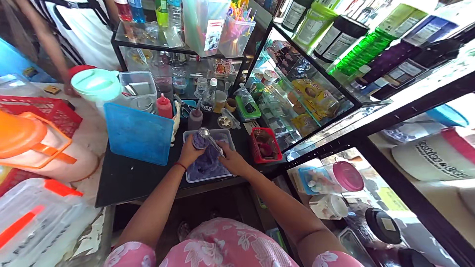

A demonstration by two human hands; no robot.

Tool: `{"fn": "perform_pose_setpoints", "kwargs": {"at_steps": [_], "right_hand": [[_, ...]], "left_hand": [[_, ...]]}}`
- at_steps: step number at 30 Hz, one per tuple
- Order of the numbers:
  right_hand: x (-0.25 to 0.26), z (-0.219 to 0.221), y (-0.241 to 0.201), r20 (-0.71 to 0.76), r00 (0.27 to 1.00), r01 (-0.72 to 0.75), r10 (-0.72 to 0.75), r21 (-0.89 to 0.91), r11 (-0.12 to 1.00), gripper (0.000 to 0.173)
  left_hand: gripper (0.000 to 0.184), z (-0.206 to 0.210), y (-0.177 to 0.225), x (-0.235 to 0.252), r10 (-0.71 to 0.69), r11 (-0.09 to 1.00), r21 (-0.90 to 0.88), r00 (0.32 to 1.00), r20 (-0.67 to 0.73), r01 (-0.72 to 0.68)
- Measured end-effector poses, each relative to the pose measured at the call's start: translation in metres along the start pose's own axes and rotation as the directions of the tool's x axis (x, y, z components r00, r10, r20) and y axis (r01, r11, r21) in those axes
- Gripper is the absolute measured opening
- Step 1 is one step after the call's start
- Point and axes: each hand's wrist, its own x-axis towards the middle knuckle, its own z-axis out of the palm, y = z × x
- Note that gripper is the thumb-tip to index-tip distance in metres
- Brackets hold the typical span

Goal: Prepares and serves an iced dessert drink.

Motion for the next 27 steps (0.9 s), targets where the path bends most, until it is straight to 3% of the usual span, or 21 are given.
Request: {"fn": "perform_pose_setpoints", "kwargs": {"at_steps": [6,10,15,19,23,27], "right_hand": [[-0.004,0.006,-0.018,-0.032,0.997,-0.078,0.072,-0.363,0.928,0.064],[-0.013,-0.011,-0.021,-0.032,0.999,-0.030,0.022,-0.293,0.956,0.061],[-0.003,-0.043,-0.006,0.097,0.995,0.019,-0.006,-0.130,0.991,0.059],[0.005,-0.056,-0.011,0.169,0.985,-0.010,0.030,-0.113,0.994,0.057],[0.003,-0.056,-0.023,0.164,0.986,0.040,0.010,-0.300,0.953,0.056],[-0.005,-0.043,-0.032,0.094,0.995,0.010,0.045,-0.513,0.859,0.057]], "left_hand": [[0.085,0.002,0.004,0.003,-0.071,0.997,0.017,0.997,-0.017,0.071],[0.087,-0.002,0.003,0.001,-0.065,0.998,0.014,0.998,0.024,0.064],[0.083,-0.005,0.002,-0.002,-0.020,0.999,0.052,0.994,0.108,0.015],[0.078,-0.003,0.002,0.000,0.032,0.995,0.087,0.992,0.125,-0.044],[0.080,-0.003,0.004,0.003,-0.027,0.991,0.133,0.990,0.141,0.008],[0.083,-0.005,0.002,0.004,-0.073,0.997,0.046,0.992,0.104,0.068]]}}
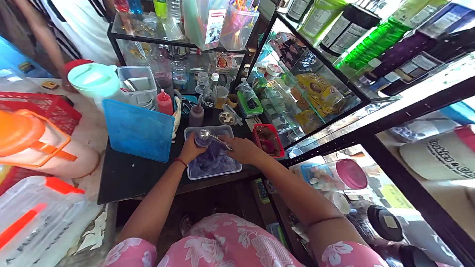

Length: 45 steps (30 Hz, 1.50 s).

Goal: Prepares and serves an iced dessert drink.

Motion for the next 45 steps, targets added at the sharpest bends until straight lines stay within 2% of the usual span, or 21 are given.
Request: {"fn": "perform_pose_setpoints", "kwargs": {"at_steps": [2,4,6,9,11,13,16,21,27,33,40,45], "right_hand": [[-0.002,0.007,-0.005,-0.031,0.999,-0.036,0.034,-0.040,0.999,0.058],[-0.005,0.013,-0.004,-0.087,0.995,-0.045,0.046,0.010,0.999,0.058],[-0.007,0.020,0.003,-0.136,0.989,-0.026,0.052,0.187,0.982,0.059],[0.000,0.047,0.022,-0.195,0.979,0.054,0.056,0.516,0.855,0.061],[0.007,0.067,0.025,-0.197,0.978,0.082,0.067,0.662,0.745,0.062],[0.012,0.079,0.021,-0.191,0.979,0.094,0.072,0.734,0.672,0.062],[0.018,0.085,0.012,-0.185,0.980,0.075,0.071,0.677,0.732,0.062],[0.014,0.077,-0.008,-0.127,0.985,-0.065,0.117,0.350,0.934,0.062],[0.013,0.069,-0.026,-0.055,0.984,-0.163,0.172,0.137,0.977,0.062],[0.018,0.061,-0.026,-0.088,0.987,-0.125,0.136,0.121,0.985,0.061],[0.022,0.055,-0.024,-0.134,0.982,-0.131,0.132,0.017,0.991,0.056],[0.017,0.046,-0.018,-0.174,0.980,-0.053,0.093,0.221,0.974,0.057]], "left_hand": [[0.086,0.002,-0.003,0.002,-0.008,0.998,-0.065,1.000,-0.010,0.007],[0.088,0.003,-0.004,0.003,-0.020,0.988,-0.153,1.000,-0.021,0.016],[0.086,0.004,-0.005,0.003,-0.014,0.971,-0.241,0.999,-0.041,0.003],[0.085,0.005,-0.005,0.003,-0.003,0.959,-0.282,0.998,-0.066,-0.015],[0.085,0.006,-0.004,0.004,0.009,0.961,-0.277,0.997,-0.072,-0.028],[0.084,0.007,-0.003,0.005,0.011,0.971,-0.236,0.997,-0.072,-0.028],[0.084,0.011,-0.004,0.009,-0.023,0.989,-0.146,0.998,-0.064,0.014],[0.086,0.015,-0.003,0.010,-0.047,0.997,-0.070,0.998,-0.045,0.044],[0.085,0.012,-0.002,0.005,-0.025,0.999,-0.047,0.997,-0.068,0.022],[0.089,0.008,-0.014,0.010,-0.074,0.975,-0.217,0.992,-0.102,0.050],[0.088,0.000,-0.013,0.006,-0.078,0.978,-0.201,0.989,-0.125,0.052],[0.085,-0.008,-0.010,0.001,-0.042,0.999,-0.039,0.989,-0.139,0.037]]}}
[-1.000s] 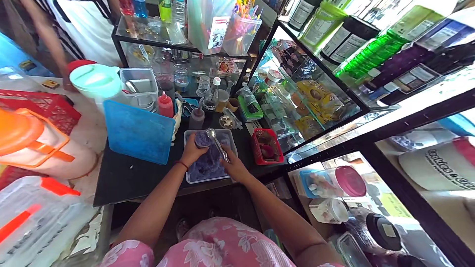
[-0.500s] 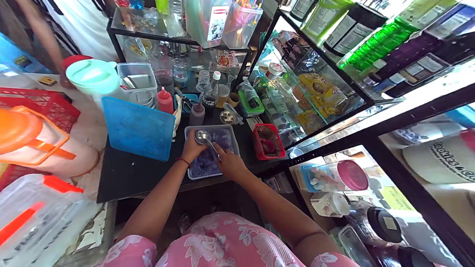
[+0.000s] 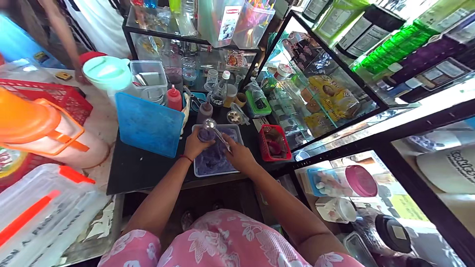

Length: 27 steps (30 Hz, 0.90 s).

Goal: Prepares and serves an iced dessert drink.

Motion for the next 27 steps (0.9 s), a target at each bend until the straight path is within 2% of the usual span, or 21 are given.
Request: {"fn": "perform_pose_setpoints", "kwargs": {"at_steps": [3,11,16,18,23,27], "right_hand": [[0.002,-0.005,0.002,0.040,0.999,0.022,-0.023,0.015,1.000,0.058],[-0.006,-0.021,-0.012,0.082,0.996,0.034,-0.019,-0.191,0.981,0.057],[-0.011,-0.028,-0.004,0.040,0.998,0.046,-0.044,-0.043,0.998,0.056],[-0.009,-0.021,0.002,0.043,0.997,0.056,-0.057,0.035,0.998,0.057],[-0.009,0.000,0.006,0.025,0.996,0.082,-0.084,0.096,0.992,0.057],[-0.009,0.014,0.021,0.006,0.998,0.061,-0.064,0.216,0.974,0.059]], "left_hand": [[0.083,-0.005,0.005,-0.004,0.051,0.996,0.075,0.999,-0.006,-0.050],[0.072,-0.013,0.010,-0.010,0.122,0.980,0.157,0.993,0.000,-0.121],[0.074,-0.013,0.002,-0.012,0.173,0.979,0.117,0.983,-0.065,-0.164],[0.075,-0.013,-0.002,-0.012,0.211,0.975,0.095,0.974,-0.084,-0.203],[0.079,-0.015,-0.007,-0.019,0.254,0.966,0.073,0.961,-0.113,-0.247],[0.084,-0.024,-0.021,-0.047,0.244,0.969,0.066,0.952,-0.184,-0.236]]}}
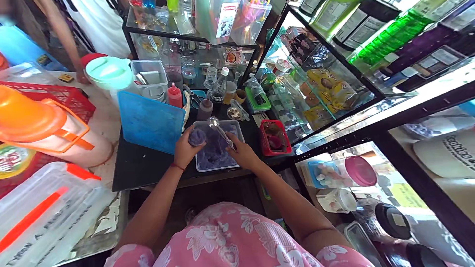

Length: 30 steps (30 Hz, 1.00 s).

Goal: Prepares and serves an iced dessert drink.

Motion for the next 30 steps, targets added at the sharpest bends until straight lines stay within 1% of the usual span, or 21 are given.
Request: {"fn": "perform_pose_setpoints", "kwargs": {"at_steps": [2,4,6,7,9,11,13,15,17,19,21,23,25,26,28,29,30], "right_hand": [[0.001,0.013,0.015,0.055,0.998,-0.037,0.036,0.018,0.999,0.062],[0.006,0.033,0.028,0.107,0.991,-0.080,0.077,0.026,0.996,0.071],[0.011,0.049,0.027,0.115,0.983,-0.145,0.144,-0.001,0.989,0.081],[0.015,0.056,0.020,0.095,0.979,-0.175,0.180,-0.059,0.983,0.081],[0.028,0.070,0.010,0.035,0.974,-0.215,0.225,-0.190,0.958,0.074],[0.045,0.083,0.007,0.003,0.972,-0.223,0.236,-0.308,0.925,0.063],[0.055,0.091,0.011,0.003,0.979,-0.186,0.203,-0.386,0.904,0.057],[0.054,0.094,0.012,0.008,0.987,-0.141,0.159,-0.422,0.896,0.058],[0.045,0.094,0.012,-0.014,0.996,-0.088,0.090,-0.416,0.905,0.057],[0.031,0.095,0.019,-0.075,0.997,-0.007,-0.022,-0.370,0.929,0.053],[0.016,0.099,0.028,-0.165,0.976,0.085,-0.143,-0.318,0.944,0.049],[-0.002,0.101,0.040,-0.245,0.944,0.151,-0.220,-0.273,0.950,0.046],[-0.024,0.101,0.056,-0.320,0.915,0.180,-0.248,-0.225,0.957,0.044],[-0.037,0.103,0.069,-0.382,0.887,0.194,-0.261,-0.206,0.959,0.042],[-0.064,0.112,0.101,-0.508,0.830,0.171,-0.230,-0.161,0.972,0.041],[-0.080,0.118,0.118,-0.553,0.816,0.120,-0.168,-0.122,0.985,0.041],[-0.097,0.124,0.135,-0.576,0.814,0.044,-0.075,-0.068,0.997,0.041]], "left_hand": [[0.086,-0.010,-0.014,-0.024,-0.037,0.999,0.004,0.998,-0.043,0.037],[0.088,-0.020,-0.027,-0.047,-0.099,0.995,0.007,0.992,-0.076,0.099],[0.089,-0.025,-0.037,-0.061,-0.177,0.984,0.018,0.981,-0.083,0.179],[0.090,-0.027,-0.042,-0.065,-0.219,0.975,0.021,0.972,-0.082,0.221],[0.090,-0.026,-0.055,-0.069,-0.283,0.957,0.034,0.955,-0.091,0.287],[0.090,-0.023,-0.068,-0.067,-0.297,0.952,0.034,0.947,-0.121,0.303],[0.090,-0.017,-0.078,-0.064,-0.298,0.952,0.023,0.944,-0.138,0.304],[0.090,-0.016,-0.082,-0.059,-0.293,0.954,0.030,0.947,-0.131,0.299],[0.092,-0.015,-0.083,-0.058,-0.288,0.955,0.036,0.950,-0.117,0.294],[0.093,-0.014,-0.085,-0.060,-0.269,0.961,0.036,0.957,-0.107,0.274],[0.095,-0.017,-0.086,-0.064,-0.231,0.971,0.046,0.968,-0.097,0.237],[0.099,-0.023,-0.084,-0.071,-0.173,0.982,0.066,0.981,-0.083,0.179],[0.099,-0.033,-0.075,-0.080,-0.057,0.991,0.117,0.995,-0.077,0.065],[0.097,-0.039,-0.065,-0.086,0.030,0.988,0.154,0.997,-0.073,-0.018],[0.089,-0.046,-0.033,-0.094,0.232,0.957,0.190,0.972,-0.038,-0.221],[0.082,-0.045,-0.016,-0.097,0.336,0.926,0.181,0.942,0.004,-0.332],[0.074,-0.040,0.002,-0.097,0.424,0.890,0.152,0.903,0.064,-0.429]]}}
